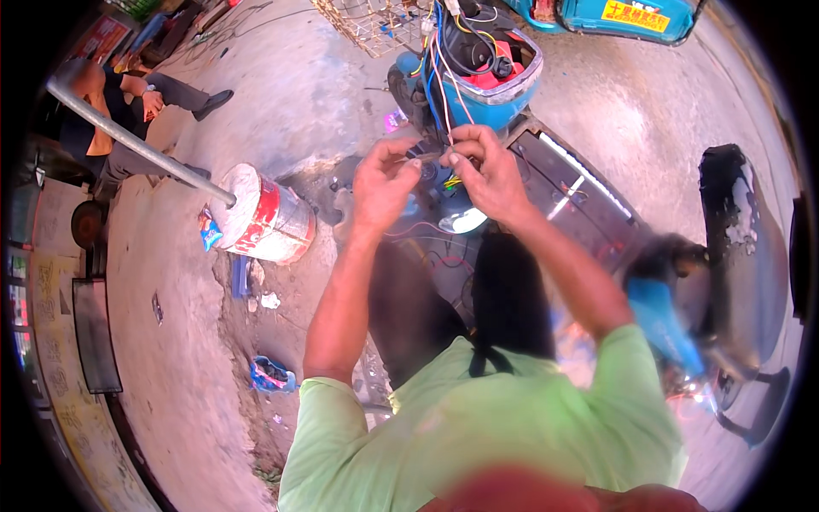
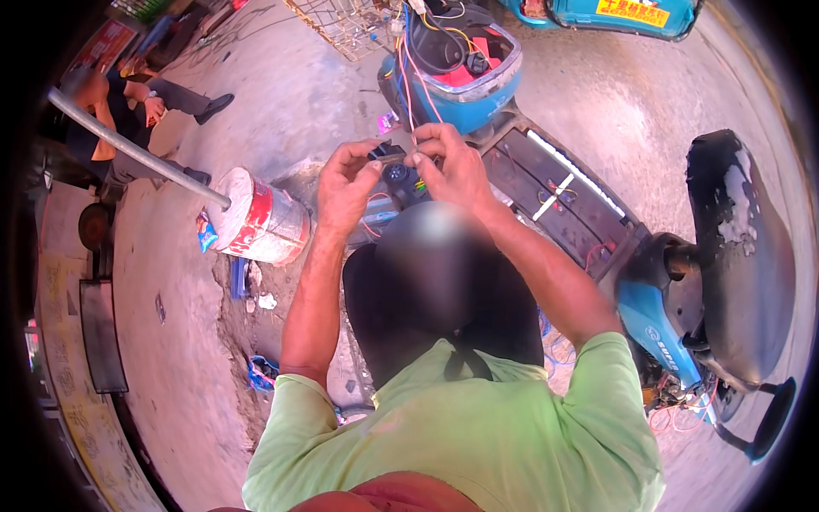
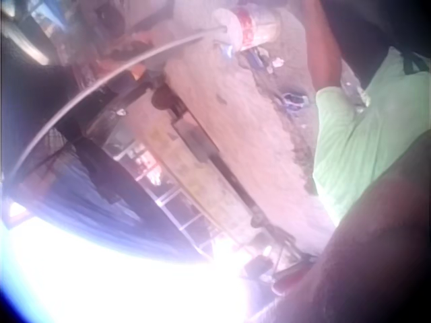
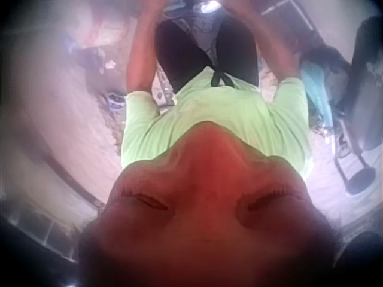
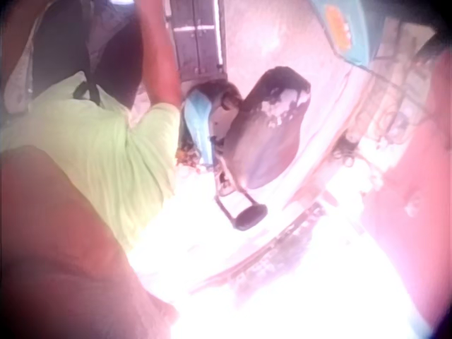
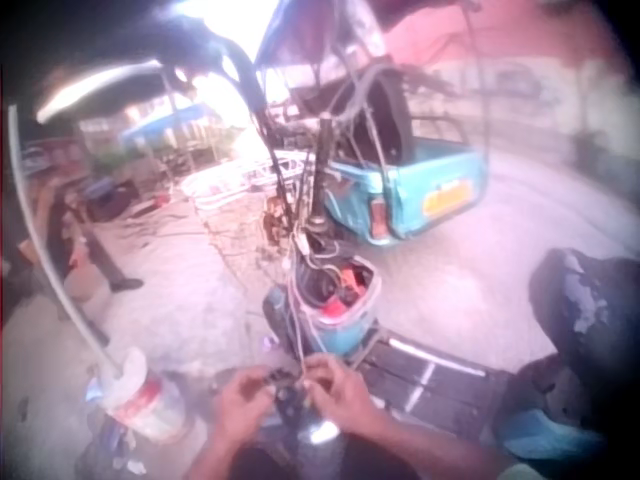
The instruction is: The person works on the exposed wiring of an electric scooter, stripping insulation from wire ends, twisting wires together, and securing a new light fixture.
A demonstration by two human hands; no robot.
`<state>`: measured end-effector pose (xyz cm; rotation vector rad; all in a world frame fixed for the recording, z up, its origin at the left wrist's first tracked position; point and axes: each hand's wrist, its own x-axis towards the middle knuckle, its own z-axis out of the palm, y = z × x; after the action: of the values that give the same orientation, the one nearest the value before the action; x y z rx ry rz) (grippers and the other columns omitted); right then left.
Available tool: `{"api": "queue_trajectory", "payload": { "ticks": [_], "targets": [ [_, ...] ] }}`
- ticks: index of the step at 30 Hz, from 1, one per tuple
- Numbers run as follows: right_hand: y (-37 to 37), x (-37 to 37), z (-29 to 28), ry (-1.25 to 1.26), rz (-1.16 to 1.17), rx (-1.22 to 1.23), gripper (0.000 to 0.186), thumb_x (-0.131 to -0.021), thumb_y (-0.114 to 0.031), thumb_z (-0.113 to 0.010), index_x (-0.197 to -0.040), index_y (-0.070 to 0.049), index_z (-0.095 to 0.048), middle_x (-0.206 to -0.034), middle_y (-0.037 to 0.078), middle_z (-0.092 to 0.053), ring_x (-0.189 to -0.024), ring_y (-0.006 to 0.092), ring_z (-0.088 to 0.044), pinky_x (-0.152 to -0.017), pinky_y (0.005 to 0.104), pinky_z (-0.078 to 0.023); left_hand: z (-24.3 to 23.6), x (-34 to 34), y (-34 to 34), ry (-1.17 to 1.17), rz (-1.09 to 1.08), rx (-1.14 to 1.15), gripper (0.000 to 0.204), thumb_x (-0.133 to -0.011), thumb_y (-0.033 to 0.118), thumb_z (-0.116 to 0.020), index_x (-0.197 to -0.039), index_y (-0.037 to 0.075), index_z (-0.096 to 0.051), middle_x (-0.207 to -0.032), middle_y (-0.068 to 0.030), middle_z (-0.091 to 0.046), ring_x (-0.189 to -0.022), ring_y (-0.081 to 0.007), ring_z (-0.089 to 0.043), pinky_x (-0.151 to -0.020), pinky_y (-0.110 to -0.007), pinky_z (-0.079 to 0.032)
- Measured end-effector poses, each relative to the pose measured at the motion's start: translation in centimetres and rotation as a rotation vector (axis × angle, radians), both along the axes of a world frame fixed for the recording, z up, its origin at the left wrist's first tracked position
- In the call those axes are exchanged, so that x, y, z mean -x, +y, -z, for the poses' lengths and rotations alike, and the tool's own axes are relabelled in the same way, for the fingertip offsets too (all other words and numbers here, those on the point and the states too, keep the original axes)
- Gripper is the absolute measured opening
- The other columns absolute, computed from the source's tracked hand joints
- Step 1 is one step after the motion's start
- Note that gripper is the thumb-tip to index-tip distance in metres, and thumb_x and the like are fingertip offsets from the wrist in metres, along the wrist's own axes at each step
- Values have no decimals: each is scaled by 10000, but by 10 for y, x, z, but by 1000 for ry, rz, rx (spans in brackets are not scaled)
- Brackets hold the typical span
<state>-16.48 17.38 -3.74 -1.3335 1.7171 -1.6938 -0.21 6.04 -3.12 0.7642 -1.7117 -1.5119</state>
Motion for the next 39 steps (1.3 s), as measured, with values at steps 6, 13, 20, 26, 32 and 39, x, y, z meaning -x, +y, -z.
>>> {"api": "queue_trajectory", "payload": {
  "ticks": [6, 13, 20, 26, 32, 39],
  "targets": [
    [0, 29, -14, 5, -102, -272, 316, -907, -98, -652, -1204, 10, -646, -995, 105, -787, -930, 200, -743, -828, 342, -551, -1, 2, -2, -128, 146, 101, 243, -927, 31, -670, -1167, -8, -650, -1146, -76, -699, -1095, -172, -655, -959, -326, -519],
    [9, 43, -18, -107, -110, -367, 343, -928, -110, -631, -1243, 17, -674, -1001, 125, -777, -942, 166, -727, -860, 325, -544, -5, 18, -2, -229, 119, 411, 271, -886, 96, -728, -1142, 11, -702, -1102, -79, -723, -1085, -179, -660, -967, -346, -507],
    [11, 43, -35, -403, -221, -306, 566, -908, -92, -675, -1365, 184, -488, -989, 143, -759, -858, 164, -683, -802, 299, -547, 2, 34, -10, -210, 161, 581, 278, -878, 110, -715, -1140, 17, -714, -1101, -110, -734, -1073, -199, -666, -973, -353, -509],
    [5, 49, -40, -533, -285, -340, 552, -874, -44, -682, -1342, 191, -508, -970, 155, -755, -849, 190, -691, -795, 309, -556, -1, 39, -10, -128, 168, 564, 264, -897, 104, -703, -1147, 19, -714, -1087, -109, -738, -1068, -205, -676, -963, -353, -517],
    [6, 46, -44, -544, -235, -371, 392, -861, -25, -685, -1205, 146, -608, -949, 164, -756, -837, 199, -699, -770, 307, -562, 0, 37, -11, -101, 183, 591, 260, -905, 87, -690, -1157, 27, -717, -1086, -107, -742, -1054, -207, -687, -949, -345, -525],
    [5, 47, -30, -535, -188, -342, 207, -862, -54, -721, -1029, 57, -670, -926, 134, -758, -795, 170, -696, -738, 293, -555, -8, 34, -9, -114, 198, 674, 276, -891, 82, -690, -1162, 38, -719, -1121, -126, -737, -1089, -245, -690, -977, -365, -517]
  ]
}}
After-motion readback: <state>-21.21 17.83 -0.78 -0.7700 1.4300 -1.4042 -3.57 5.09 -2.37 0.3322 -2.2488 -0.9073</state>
